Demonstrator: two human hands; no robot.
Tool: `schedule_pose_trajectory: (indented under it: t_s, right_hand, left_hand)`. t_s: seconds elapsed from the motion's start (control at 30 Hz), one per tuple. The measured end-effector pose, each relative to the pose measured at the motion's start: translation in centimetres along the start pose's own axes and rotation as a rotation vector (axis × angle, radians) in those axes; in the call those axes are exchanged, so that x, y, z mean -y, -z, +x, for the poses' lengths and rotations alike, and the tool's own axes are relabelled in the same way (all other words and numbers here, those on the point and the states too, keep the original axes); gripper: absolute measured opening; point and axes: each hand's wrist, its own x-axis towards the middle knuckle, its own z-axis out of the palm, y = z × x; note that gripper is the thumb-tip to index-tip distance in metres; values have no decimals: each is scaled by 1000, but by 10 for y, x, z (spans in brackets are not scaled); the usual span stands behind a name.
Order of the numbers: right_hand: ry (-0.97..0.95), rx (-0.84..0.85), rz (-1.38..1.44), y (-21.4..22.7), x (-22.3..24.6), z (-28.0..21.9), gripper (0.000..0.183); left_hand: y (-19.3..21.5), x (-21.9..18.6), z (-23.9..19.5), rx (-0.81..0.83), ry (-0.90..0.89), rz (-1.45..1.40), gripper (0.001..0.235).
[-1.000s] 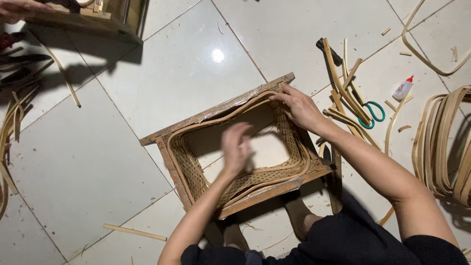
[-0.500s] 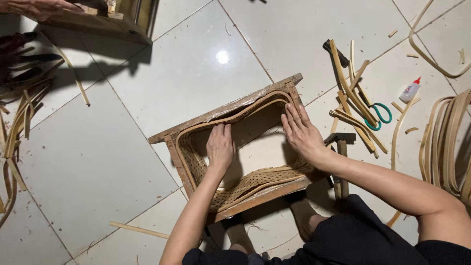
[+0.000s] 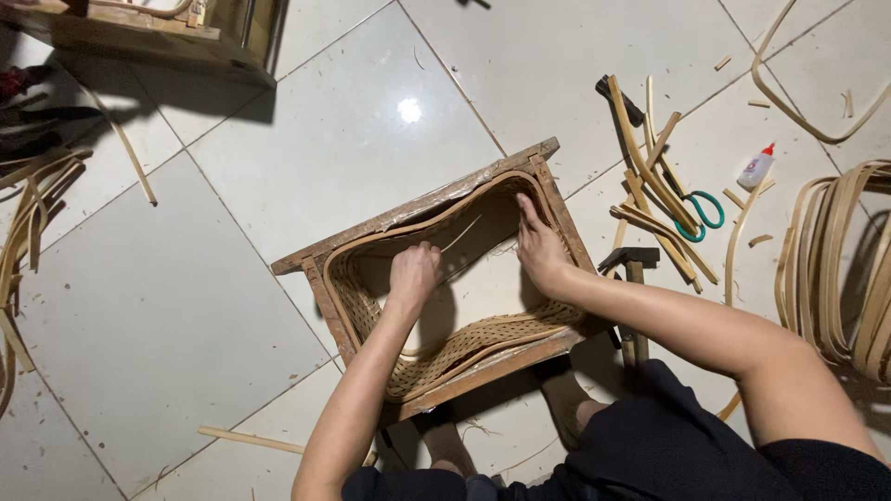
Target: The person assembles a woven basket by fitting a pre-woven body into a wooden mold, pressing the edges, and securing the rim with a wooden strip. They use a hammer to tap the strip into place and adjust the basket components by hand.
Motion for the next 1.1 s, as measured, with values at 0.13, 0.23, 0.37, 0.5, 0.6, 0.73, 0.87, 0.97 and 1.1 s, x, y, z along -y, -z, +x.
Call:
schedule_pose_trajectory:
  t_s: [0.13, 0.23, 0.37, 0.5, 0.6, 0.73, 0.87, 0.97, 1.1]
  right_hand:
    - [169, 101, 34, 8, -2, 16, 84]
    - [195, 121, 37, 5, 3, 24, 85]
    - [210, 145, 51, -2, 4, 37, 85]
    - [277, -41, 369, -13, 37, 53, 51]
    - [543, -35, 1098, -7, 94, 65, 30]
    - [579, -61, 1112, -13, 140, 88, 28]
    - [590, -139, 1070, -19, 153, 100, 29]
    - [610, -80, 1101, -19, 148, 99, 26]
    - [649, -82, 1297, -21, 138, 101, 24]
  left_hand:
    - [-24, 6, 13, 164, 1, 147, 27]
    - [-43, 13, 22, 259, 26, 156, 31]
    - [-59, 29, 22, 117, 57, 171, 28]
    - [-69, 35, 22, 13, 49, 220, 8]
    - [-57, 30, 6, -247, 4, 233, 12]
    - [-29, 0, -52, -330, -58, 189, 17]
    - [-17, -17, -97, 1057, 28, 143, 52]
    - [-18, -16, -110, 1115, -147, 355, 48]
    - [-29, -15, -106, 1068, -112, 314, 51]
